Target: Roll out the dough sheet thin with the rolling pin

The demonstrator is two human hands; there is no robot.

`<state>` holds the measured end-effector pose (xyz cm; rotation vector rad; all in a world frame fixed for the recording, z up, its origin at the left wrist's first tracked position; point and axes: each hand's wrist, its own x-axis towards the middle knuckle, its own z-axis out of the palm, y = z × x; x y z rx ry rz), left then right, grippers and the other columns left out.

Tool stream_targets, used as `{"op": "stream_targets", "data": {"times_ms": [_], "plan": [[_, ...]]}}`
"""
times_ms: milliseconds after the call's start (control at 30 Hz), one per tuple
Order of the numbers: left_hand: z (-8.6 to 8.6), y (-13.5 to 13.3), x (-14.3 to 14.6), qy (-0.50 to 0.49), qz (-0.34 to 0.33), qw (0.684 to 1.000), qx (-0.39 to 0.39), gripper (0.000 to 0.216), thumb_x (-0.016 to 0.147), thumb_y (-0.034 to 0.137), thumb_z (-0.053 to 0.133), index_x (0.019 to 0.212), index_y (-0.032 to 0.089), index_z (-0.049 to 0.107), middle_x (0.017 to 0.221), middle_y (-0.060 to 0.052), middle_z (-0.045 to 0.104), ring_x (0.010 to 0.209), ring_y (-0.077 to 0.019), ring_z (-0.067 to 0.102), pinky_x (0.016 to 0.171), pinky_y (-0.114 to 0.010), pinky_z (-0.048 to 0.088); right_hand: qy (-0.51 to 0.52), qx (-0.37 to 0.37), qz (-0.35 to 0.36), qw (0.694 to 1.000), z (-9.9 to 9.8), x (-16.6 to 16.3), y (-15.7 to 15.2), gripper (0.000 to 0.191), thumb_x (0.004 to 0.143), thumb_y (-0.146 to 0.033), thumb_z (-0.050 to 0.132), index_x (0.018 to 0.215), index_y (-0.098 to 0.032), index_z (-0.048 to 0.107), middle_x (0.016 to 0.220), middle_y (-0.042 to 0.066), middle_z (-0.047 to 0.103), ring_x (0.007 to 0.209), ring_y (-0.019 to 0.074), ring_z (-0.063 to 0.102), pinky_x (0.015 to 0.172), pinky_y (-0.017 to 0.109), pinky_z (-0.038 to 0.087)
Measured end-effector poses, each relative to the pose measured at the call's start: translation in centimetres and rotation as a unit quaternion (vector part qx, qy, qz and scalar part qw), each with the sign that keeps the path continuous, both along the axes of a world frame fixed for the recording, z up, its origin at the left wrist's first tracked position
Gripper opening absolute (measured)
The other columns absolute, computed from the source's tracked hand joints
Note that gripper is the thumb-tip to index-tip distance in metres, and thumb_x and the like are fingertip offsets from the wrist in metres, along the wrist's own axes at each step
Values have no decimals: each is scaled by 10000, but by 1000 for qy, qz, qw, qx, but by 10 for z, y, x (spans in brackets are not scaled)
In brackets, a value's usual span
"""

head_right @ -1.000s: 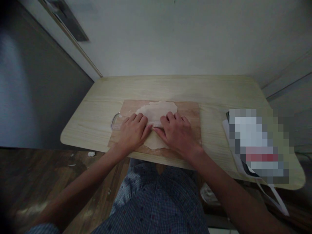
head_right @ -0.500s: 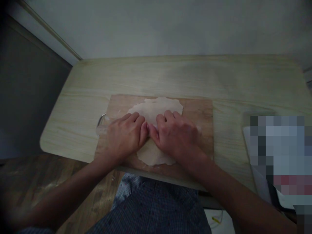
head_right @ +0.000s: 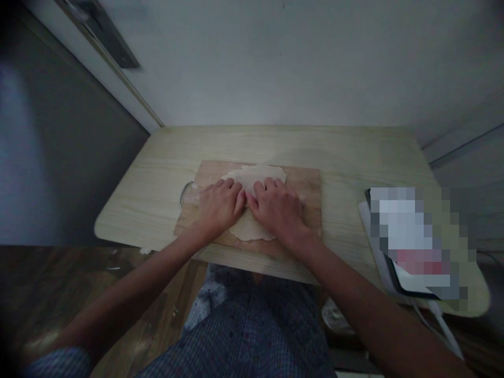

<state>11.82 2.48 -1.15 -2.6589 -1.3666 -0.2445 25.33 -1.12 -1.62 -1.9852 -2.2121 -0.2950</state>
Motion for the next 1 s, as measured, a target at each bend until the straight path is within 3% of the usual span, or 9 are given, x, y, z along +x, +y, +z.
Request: {"op": "stream_targets", "data": {"times_ms": [200,367,633,1000], "plan": [[-7,-31,-21,-4,-38,999,31,320,910,366,310,987,151,535,995,-114,585,930,-269,521,759,-397,405,-39,63,20,997,-7,0,-37,331,896,-394,350,931,-161,583,942,112,613,840,236,521,695,348,322],[-8,-44,-51,-25,-75,997,10,320,881,319,419,1120,120,495,1183,-124,564,1099,-258,490,918,-400,380,5,78,64,995,-15,10,-63,306,875,-305,434,1065,-106,566,1091,129,622,941,231,548,822,344,347],[6,-44,-56,6,-57,997,-44,314,858,373,463,976,96,554,943,-144,656,898,-256,610,797,-390,477,48,52,52,996,-9,12,-64,353,891,-340,395,1049,-98,598,977,121,667,842,230,593,781,342,391],[-6,-59,-59,6,-73,997,5,368,853,372,513,1049,62,548,1122,-185,612,1056,-268,571,901,-374,460,37,57,88,994,-9,14,-69,329,889,-332,404,989,-104,620,1011,136,665,900,238,601,809,355,413]]}}
